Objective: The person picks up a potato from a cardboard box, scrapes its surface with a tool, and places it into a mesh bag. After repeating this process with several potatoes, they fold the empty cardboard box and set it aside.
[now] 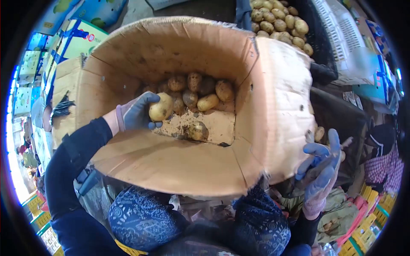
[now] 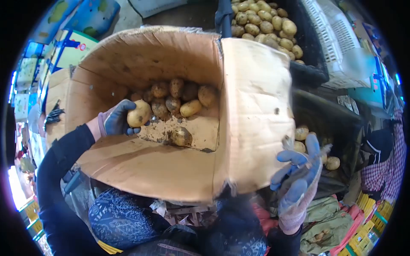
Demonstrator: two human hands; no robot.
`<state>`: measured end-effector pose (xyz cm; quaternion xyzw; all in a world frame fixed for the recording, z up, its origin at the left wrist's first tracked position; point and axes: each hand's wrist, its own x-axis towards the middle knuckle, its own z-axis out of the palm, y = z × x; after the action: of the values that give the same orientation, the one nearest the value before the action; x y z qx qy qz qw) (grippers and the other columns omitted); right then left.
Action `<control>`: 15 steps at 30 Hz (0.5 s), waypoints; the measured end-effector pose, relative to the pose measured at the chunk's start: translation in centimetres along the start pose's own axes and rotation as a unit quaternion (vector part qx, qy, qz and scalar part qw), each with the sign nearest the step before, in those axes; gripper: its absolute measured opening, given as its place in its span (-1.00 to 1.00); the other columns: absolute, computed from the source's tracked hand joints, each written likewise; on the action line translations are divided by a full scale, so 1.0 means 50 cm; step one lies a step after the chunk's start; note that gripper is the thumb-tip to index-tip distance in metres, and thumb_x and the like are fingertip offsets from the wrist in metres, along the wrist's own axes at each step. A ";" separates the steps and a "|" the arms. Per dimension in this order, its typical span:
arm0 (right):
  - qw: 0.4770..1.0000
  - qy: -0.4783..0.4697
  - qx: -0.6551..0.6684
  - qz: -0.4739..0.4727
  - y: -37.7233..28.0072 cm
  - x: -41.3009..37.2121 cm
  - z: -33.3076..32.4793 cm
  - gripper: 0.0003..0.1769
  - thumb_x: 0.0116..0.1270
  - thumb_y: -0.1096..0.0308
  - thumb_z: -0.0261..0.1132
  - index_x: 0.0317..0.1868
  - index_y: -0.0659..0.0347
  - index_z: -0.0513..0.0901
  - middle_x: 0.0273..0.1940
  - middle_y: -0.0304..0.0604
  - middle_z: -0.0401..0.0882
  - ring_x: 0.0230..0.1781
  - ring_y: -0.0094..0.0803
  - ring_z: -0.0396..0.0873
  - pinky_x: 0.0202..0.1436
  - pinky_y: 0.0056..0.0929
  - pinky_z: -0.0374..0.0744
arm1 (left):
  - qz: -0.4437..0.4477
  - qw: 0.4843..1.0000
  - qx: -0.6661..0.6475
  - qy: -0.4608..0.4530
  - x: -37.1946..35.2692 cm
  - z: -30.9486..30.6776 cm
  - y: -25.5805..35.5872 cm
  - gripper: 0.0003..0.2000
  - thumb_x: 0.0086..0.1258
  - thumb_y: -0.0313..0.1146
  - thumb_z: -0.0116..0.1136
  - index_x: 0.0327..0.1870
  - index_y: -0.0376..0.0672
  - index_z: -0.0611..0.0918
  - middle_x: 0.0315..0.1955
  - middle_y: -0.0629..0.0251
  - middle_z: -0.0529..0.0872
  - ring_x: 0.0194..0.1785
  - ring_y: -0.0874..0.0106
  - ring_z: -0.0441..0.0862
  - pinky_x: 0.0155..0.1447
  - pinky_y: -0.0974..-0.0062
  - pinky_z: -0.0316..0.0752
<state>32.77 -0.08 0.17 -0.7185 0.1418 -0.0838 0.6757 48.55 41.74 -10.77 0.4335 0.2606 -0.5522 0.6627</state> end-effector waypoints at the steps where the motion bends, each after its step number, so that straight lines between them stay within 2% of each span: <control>1: 1.000 0.005 0.014 -0.002 -0.012 -0.014 -0.003 -0.08 0.41 -0.22 0.14 0.46 0.35 0.10 -0.12 -0.07 0.55 -0.55 -0.66 0.43 -0.53 -0.75 0.38 | 0.019 1.000 0.002 -0.021 -0.032 0.044 0.002 -0.41 0.25 0.12 0.21 0.19 -0.06 0.50 -0.13 -0.02 0.67 -0.47 0.31 0.60 -0.49 0.55 0.53; 4: 0.999 0.030 0.018 0.013 -0.057 -0.062 -0.033 -0.24 0.48 -0.13 0.10 0.39 0.34 0.22 -0.21 -0.10 0.56 -0.62 -0.61 0.45 -0.63 -0.65 0.42 | 0.059 0.993 -0.003 -0.099 -0.118 0.174 -0.027 -0.33 0.27 0.29 0.08 0.19 -0.08 0.51 -0.20 -0.08 0.68 -0.55 0.34 0.56 -0.55 0.60 0.42; 5: 0.999 0.030 0.027 0.010 -0.077 -0.080 -0.043 -0.44 0.53 0.00 0.08 0.27 0.31 0.32 -0.28 -0.11 0.54 -0.61 -0.59 0.44 -0.60 -0.64 0.41 | 0.058 0.989 -0.015 -0.133 -0.142 0.210 -0.042 -0.31 0.27 0.32 0.06 0.20 -0.08 0.50 -0.20 -0.10 0.68 -0.55 0.35 0.56 -0.56 0.60 0.40; 7: 0.999 -0.014 -0.032 -0.041 -0.128 -0.118 -0.063 -0.52 0.55 0.07 0.06 0.21 0.30 0.35 -0.34 -0.13 0.52 -0.59 -0.58 0.43 -0.56 -0.63 0.41 | 0.064 0.977 -0.027 -0.202 -0.179 0.274 -0.074 -0.24 0.28 0.39 -0.04 0.21 -0.15 0.50 -0.20 -0.14 0.67 -0.52 0.33 0.58 -0.57 0.61 0.39; 9: 0.992 -0.038 -0.101 -0.067 -0.191 -0.168 -0.071 -0.60 0.55 0.12 0.06 0.13 0.29 0.40 -0.39 -0.15 0.50 -0.55 -0.55 0.43 -0.48 -0.59 0.41 | 0.092 0.980 -0.013 -0.177 -0.219 0.336 -0.109 -0.23 0.28 0.39 -0.05 0.19 -0.19 0.51 -0.19 -0.14 0.67 -0.50 0.31 0.59 -0.56 0.63 0.40; 10: 0.973 -0.085 -0.164 -0.139 -0.203 -0.186 -0.090 -0.51 0.50 0.02 0.08 0.11 0.33 0.45 -0.36 -0.13 0.57 -0.48 -0.46 0.57 -0.40 -0.50 0.53 | 0.106 0.980 -0.006 -0.166 -0.237 0.366 -0.128 -0.22 0.29 0.39 -0.06 0.18 -0.21 0.52 -0.19 -0.14 0.66 -0.48 0.29 0.60 -0.56 0.64 0.40; 12: 0.938 -0.157 -0.242 -0.191 -0.248 -0.223 -0.086 -0.56 0.49 0.06 0.10 0.06 0.29 0.53 -0.32 -0.05 0.61 -0.41 -0.28 0.66 -0.34 -0.37 0.58 | 0.104 0.971 -0.037 -0.210 -0.259 0.418 -0.170 -0.24 0.31 0.37 -0.09 0.15 -0.24 0.54 -0.16 -0.16 0.66 -0.43 0.26 0.62 -0.55 0.66 0.41; 15: 0.896 -0.214 -0.294 -0.256 -0.284 -0.271 -0.066 -0.66 0.45 0.16 0.10 0.06 0.20 0.56 -0.19 -0.01 0.65 -0.28 -0.08 0.68 -0.25 -0.25 0.61 | 0.099 0.962 -0.070 -0.245 -0.282 0.485 -0.232 -0.32 0.37 0.31 -0.12 0.14 -0.17 0.55 -0.16 -0.13 0.68 -0.42 0.27 0.63 -0.57 0.65 0.42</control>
<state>20.20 1.77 15.52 -0.8965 -0.1768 -0.0531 0.4028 30.61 27.82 9.37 0.2611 0.0844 -0.5538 0.7862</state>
